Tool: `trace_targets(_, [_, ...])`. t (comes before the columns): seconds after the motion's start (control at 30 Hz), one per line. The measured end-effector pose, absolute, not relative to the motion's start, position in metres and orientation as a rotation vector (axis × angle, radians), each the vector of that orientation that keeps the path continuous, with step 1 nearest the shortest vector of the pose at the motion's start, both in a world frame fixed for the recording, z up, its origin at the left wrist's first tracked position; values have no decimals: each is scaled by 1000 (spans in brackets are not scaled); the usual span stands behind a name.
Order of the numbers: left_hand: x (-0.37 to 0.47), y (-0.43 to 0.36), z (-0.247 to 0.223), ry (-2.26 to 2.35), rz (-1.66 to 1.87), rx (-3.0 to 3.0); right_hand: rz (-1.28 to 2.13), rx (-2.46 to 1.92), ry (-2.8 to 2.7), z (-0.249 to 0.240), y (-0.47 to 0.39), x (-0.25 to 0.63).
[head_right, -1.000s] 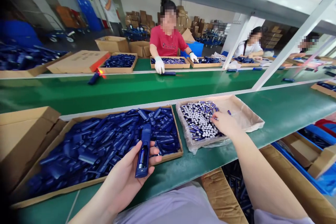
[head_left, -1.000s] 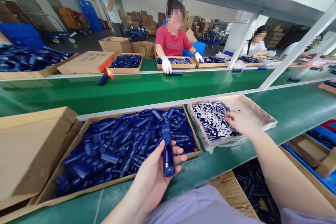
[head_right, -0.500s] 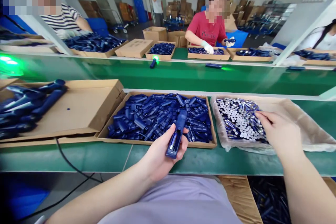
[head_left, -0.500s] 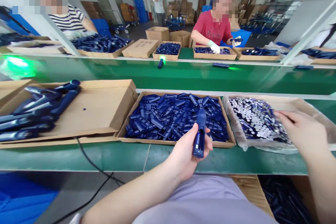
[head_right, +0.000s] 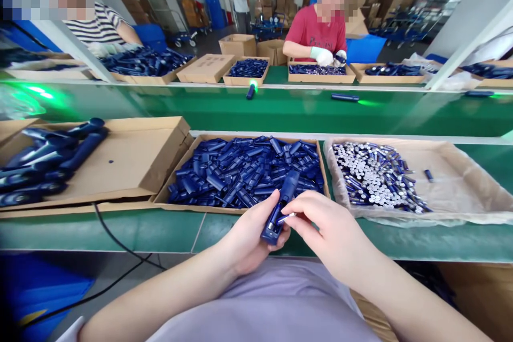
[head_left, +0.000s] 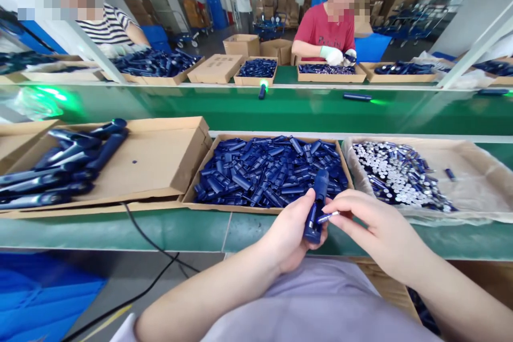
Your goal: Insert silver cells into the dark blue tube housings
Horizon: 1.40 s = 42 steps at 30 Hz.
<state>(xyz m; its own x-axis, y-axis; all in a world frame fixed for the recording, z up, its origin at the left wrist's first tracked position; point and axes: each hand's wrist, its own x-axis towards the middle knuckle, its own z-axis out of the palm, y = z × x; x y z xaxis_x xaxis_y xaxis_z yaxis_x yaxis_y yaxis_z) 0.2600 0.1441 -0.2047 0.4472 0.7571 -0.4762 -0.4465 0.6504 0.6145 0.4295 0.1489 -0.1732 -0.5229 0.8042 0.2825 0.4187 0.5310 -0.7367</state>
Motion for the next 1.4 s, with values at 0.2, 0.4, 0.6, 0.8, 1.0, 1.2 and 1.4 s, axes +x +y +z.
trace_targets(0.2, [263, 143, -204, 808, 756, 418, 1244, -1085, -1859, -185, 145, 424])
trace_targets(0.4, [265, 140, -201, 795, 746, 401, 896, -1233, -1976, -195, 142, 415])
trace_targets(0.6, [262, 141, -202, 763, 722, 394, 623, -1206, -2073, -195, 143, 414])
trace_targets(0.8, [261, 142, -202, 810, 724, 344, 629, -919, -2238, -189, 137, 419])
trace_targets(1.0, [262, 143, -204, 829, 698, 336, 587, -845, -2389, -192, 142, 415])
trace_targets(1.2, [248, 150, -198, 763, 681, 267, 204, -1233, -2210, -186, 175, 472])
trace_targets(1.4, [247, 151, -198, 754, 649, 246, 55, -2367, -1924, -200, 232, 593])
